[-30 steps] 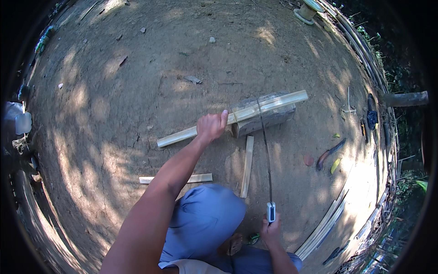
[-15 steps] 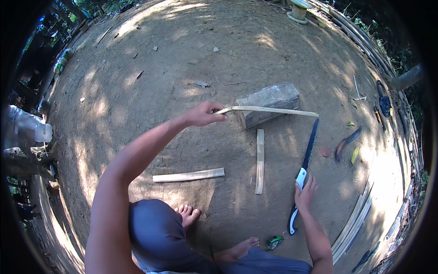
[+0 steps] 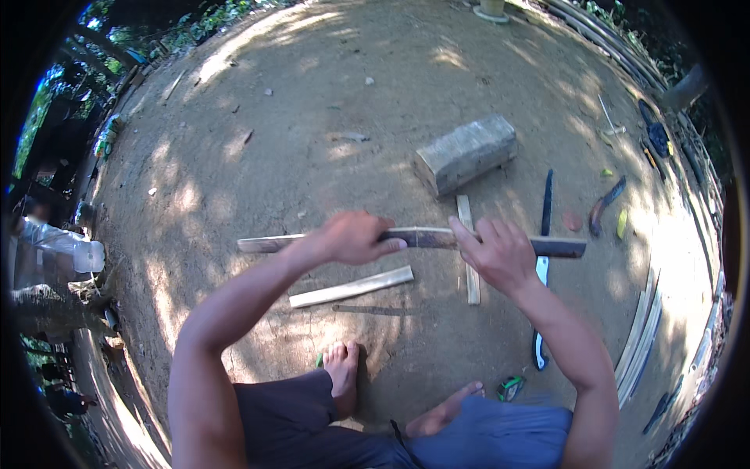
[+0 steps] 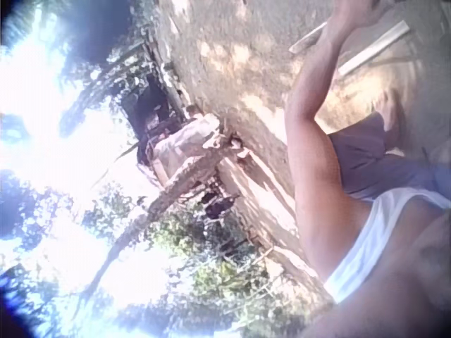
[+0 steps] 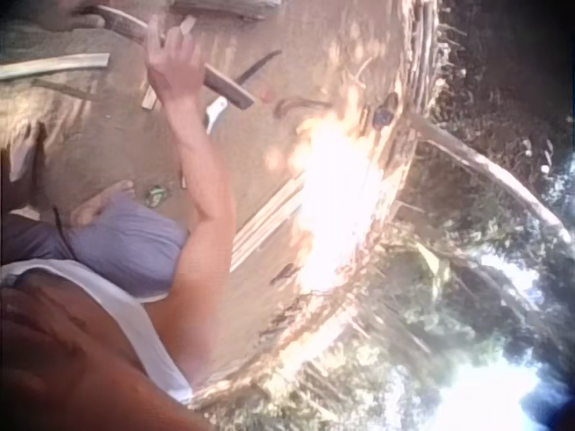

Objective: The person measures a piece of wood with a tape measure, marks it, and then saws through it using a hand saw while holding it against a wooden block.

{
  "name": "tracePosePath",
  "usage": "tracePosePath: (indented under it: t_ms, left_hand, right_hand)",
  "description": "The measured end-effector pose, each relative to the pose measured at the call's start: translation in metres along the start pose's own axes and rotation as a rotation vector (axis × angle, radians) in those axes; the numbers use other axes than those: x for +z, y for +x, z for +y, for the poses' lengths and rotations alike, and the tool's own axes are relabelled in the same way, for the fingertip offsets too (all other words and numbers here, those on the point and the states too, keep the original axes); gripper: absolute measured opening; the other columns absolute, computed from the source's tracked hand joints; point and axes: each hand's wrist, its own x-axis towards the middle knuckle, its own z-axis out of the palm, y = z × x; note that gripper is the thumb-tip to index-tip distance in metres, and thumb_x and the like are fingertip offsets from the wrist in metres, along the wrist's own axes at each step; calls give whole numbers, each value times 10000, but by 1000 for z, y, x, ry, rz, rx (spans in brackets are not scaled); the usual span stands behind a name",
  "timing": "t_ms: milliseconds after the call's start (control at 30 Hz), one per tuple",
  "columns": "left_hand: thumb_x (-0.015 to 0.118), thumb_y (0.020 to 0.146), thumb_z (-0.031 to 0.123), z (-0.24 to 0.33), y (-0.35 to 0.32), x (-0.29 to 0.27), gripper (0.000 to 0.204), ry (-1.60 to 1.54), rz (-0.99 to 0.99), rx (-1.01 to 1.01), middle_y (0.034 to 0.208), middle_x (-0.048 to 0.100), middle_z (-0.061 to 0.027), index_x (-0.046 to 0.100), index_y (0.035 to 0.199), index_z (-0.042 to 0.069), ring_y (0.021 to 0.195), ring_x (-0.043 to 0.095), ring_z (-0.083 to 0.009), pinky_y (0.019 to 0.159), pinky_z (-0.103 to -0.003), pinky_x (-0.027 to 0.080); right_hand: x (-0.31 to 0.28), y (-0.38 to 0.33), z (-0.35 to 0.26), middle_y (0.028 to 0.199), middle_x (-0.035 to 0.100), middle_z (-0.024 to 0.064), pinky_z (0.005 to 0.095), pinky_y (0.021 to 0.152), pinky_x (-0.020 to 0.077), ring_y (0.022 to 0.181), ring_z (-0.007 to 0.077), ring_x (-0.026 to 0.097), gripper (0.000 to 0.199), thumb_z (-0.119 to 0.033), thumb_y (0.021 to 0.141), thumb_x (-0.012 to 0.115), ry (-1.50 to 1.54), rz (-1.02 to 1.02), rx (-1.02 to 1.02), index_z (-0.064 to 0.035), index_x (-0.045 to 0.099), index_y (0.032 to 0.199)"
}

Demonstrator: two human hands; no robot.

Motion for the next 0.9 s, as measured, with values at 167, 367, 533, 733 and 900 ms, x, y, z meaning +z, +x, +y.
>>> tracePosePath:
  t_ms: [167, 367, 533, 733, 900]
  left_hand:
    - [733, 779, 439, 20, -22, 30, 384, 40, 421, 301, 606, 641, -88, 625, 744, 72, 559, 651, -307, 557, -436, 515]
    - [737, 729, 289, 29, -7, 14, 285, -433, 471, 524, 604, 609, -109, 595, 726, 42, 523, 601, -258, 542, -419, 464]
    - [746, 815, 317, 14, -8, -37, 336, -537, 238, 163, 716, 671, -83, 699, 963, 19, 597, 584, -162, 582, -373, 476]
    - [799, 825, 409, -47, 30, 71, 498, -154, 81, -24, 785, 666, -103, 648, 1086, 13, 745, 691, -267, 689, -419, 546]
    - [798, 813, 436, -63, 16, 167, 563, 139, -34, -4, 994, 700, -160, 629, 1168, 33, 957, 710, -356, 832, -481, 554]
  right_hand:
    - [-35, -22, -11, 781, 634, 65, 360, 597, 518, 709, 254, 684, 393, -193, 705, 796, 424, -69, 173, -161, 703, 1085]
    - [-32, -25, -21, 905, 725, 175, 424, 741, 564, 826, 382, 707, 361, -265, 802, 791, 761, -195, 531, -100, 697, 1109]
    - [-39, -51, 1, 986, 701, 246, 513, 850, 527, 973, 440, 671, 453, -402, 873, 712, 540, -732, 701, -60, 651, 1165]
    - [5, -210, 14, 999, 693, 238, 517, 821, 521, 955, 430, 668, 529, -397, 826, 764, 455, -956, 766, -59, 610, 1204]
    - [-3, -286, 19, 1088, 698, 234, 504, 888, 525, 1031, 420, 667, 545, -405, 822, 778, 268, -986, 1064, -64, 621, 1217]
